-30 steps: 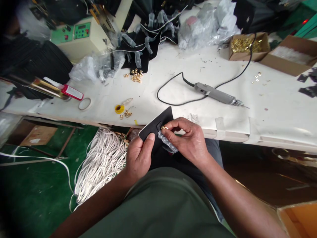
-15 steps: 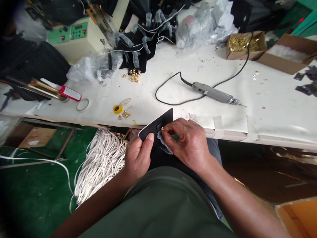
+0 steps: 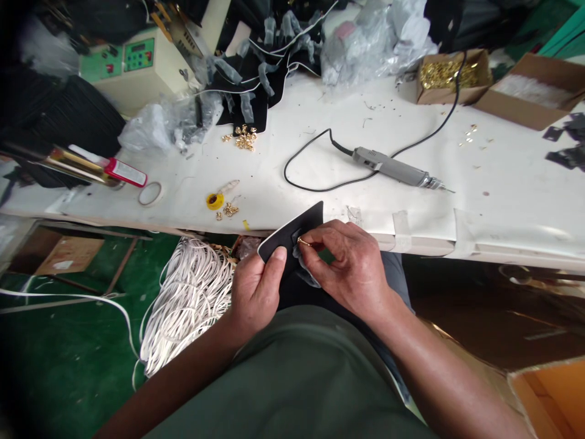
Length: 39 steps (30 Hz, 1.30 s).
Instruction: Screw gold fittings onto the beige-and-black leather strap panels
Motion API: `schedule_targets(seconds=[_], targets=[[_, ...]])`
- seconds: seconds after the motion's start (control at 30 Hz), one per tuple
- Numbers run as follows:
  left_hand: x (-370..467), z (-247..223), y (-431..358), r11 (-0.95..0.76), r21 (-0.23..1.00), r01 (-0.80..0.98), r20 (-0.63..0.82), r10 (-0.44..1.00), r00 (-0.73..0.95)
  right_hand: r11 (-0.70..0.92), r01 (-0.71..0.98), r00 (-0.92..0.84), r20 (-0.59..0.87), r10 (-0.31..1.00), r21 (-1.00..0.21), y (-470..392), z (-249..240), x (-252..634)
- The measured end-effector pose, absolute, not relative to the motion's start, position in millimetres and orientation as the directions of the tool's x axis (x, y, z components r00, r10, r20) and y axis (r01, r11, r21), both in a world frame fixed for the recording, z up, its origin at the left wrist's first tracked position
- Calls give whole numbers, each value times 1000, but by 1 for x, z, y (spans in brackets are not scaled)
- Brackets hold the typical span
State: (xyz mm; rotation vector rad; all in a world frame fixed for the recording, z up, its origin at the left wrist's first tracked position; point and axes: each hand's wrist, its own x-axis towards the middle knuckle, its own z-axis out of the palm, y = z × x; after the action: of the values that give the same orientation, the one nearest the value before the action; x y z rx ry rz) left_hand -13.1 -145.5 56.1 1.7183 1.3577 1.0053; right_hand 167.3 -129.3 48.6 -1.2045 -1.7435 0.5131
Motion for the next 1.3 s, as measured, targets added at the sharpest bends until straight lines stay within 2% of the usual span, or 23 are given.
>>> schedule_targets(seconds=[0.17,0.27,0.53,0.7,0.9,1.1,1.3], targets=[[-14,54,-146,-240,852,465,185,969,162,427,554,-118,440,890,-715,-132,52,170],[-14,54,-148,-220,847,484,155,973,172,416,566,-118,429,895,-712,-133,52,170],[-9,53,-150,-198,887,418,128,974,189,449,586,-137,463,876,-675,-131,44,167],[-6,47,-150,-221,893,393,174,973,150,402,537,-45,450,892,-742,-132,37,161],[-5,48,-148,-238,886,397,193,970,150,330,573,95,461,882,-750,-132,35,155],[-6,48,-151,-298,873,386,237,951,199,405,584,48,528,848,-704,-137,36,149],[-8,60,-150,-321,893,317,227,927,298,416,527,-119,421,899,-741,-142,43,153]])
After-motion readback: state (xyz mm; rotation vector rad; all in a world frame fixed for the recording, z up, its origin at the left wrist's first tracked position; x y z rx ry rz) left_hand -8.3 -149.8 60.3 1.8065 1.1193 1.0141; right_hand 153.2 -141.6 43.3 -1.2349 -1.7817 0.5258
